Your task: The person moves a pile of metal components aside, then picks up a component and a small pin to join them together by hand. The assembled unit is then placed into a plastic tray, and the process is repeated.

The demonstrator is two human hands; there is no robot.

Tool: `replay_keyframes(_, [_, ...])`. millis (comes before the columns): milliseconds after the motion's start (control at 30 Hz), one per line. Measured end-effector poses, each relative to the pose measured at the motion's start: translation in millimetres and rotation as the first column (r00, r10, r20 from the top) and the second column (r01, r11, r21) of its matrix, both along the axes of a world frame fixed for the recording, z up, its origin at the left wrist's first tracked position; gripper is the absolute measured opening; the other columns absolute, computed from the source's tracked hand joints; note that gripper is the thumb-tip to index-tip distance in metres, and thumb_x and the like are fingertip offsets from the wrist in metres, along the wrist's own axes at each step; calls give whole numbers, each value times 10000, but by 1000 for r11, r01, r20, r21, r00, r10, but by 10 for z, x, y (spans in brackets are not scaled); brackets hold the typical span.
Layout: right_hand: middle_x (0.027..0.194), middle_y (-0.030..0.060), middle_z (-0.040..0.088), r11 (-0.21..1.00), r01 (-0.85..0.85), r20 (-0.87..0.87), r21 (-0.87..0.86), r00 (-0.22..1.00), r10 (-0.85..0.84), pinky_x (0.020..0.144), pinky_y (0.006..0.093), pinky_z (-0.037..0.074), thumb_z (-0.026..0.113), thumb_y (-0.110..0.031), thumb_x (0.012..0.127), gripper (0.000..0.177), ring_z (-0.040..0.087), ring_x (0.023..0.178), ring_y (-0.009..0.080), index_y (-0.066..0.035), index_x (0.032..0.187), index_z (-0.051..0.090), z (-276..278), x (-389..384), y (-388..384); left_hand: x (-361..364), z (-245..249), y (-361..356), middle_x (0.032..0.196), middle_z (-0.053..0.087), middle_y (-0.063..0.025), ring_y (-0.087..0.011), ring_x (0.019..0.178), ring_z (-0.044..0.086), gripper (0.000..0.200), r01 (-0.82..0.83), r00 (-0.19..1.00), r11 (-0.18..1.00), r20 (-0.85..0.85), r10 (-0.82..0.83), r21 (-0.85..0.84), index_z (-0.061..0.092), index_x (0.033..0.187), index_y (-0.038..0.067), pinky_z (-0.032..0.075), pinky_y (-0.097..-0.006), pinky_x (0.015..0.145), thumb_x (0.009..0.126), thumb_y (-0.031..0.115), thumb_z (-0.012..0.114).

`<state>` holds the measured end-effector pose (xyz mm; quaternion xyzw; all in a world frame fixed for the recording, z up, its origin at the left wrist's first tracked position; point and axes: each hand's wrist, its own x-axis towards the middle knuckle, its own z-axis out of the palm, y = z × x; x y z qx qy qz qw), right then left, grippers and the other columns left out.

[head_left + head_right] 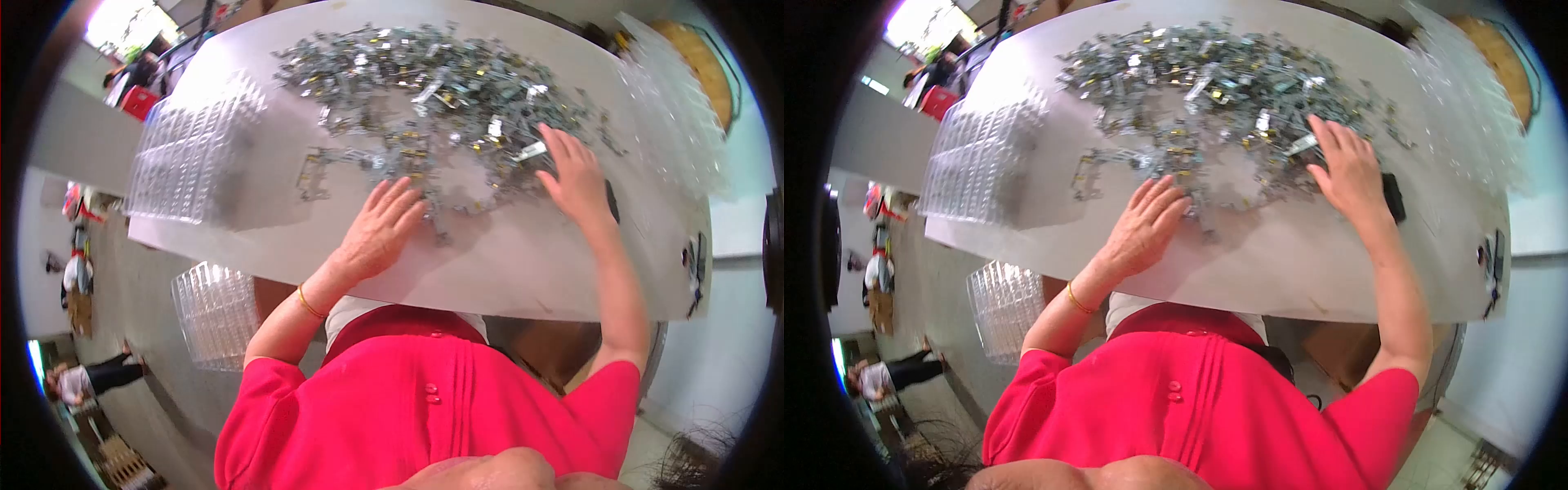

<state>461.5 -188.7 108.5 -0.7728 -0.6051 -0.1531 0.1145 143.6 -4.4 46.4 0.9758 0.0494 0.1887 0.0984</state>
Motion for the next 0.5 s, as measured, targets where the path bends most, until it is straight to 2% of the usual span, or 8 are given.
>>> replay_keyframes(33, [1271,119,616,999,-7,36,34,999,6,1009,444,458,739,-196,867,663,575,1206,307,-140,1464,456,30,-79,-2,-67,31,-14,1335,575,-136,-337,1397,445,460,-6,1000,1000,16,6,-9,552,1317,47,315,-508,1189,864,34,629])
replay_keyframes(67, [1272,120,616,998,-6,73,64,997,2,1013,447,451,735,-198,873,637,572,1212,307,-127,1450,474,50,-165,-16,-132,61,-19,1286,596,-150,-347,1348,486,405,-31,996,999,81,31,-8,593,1243,40,360,-521,1151,843,34,658])
replay_keyframes(167, [1276,118,619,996,-74,-65,54,995,78,999,443,458,726,-180,877,534,583,1190,304,-90,1371,547,102,-465,-26,-404,0,140,1220,611,-167,-360,1262,536,308,-176,959,983,219,182,-46,633,1138,32,422,-524,1073,832,28,669])
replay_keyframes(200, [1267,113,624,994,-105,-175,26,979,108,986,438,460,725,-176,873,465,596,1164,300,-71,1305,589,138,-606,-14,-496,-26,221,1152,617,-181,-375,1151,575,244,-250,922,967,293,255,-55,648,1074,23,465,-505,988,831,30,674])
replay_keyframes(233, [1263,110,625,990,-140,-204,14,969,140,980,436,461,724,-177,874,462,599,1155,297,-71,1303,589,102,-727,-10,-583,-50,305,1144,616,-184,-381,1131,578,246,-353,883,932,301,360,-79,645,1076,20,468,-494,977,833,39,677])
replay_keyframes(300, [1255,103,628,978,-208,-260,-8,945,199,970,434,465,721,-180,875,458,606,1137,293,-73,1299,588,-14,-934,14,-719,-94,467,1130,613,-188,-392,1090,586,251,-542,772,830,311,554,-133,638,1080,13,476,-472,957,836,55,685])
replay_keyframes(400, [1269,109,614,968,-251,-316,-22,920,232,956,433,470,724,-194,873,460,603,1138,301,-95,1303,592,-30,-1271,200,-858,-149,711,1133,606,-213,-402,1075,583,261,-699,650,701,285,705,-140,622,1084,-22,476,-477,942,857,92,678])
replay_keyframes(500, [1291,118,593,960,-278,-308,20,912,271,955,439,469,725,-211,873,458,600,1132,316,-127,1305,595,-199,-1481,398,-896,-194,855,1128,617,-218,-403,1065,591,275,-756,573,575,107,812,-315,624,1113,-21,480,-472,918,896,142,669])
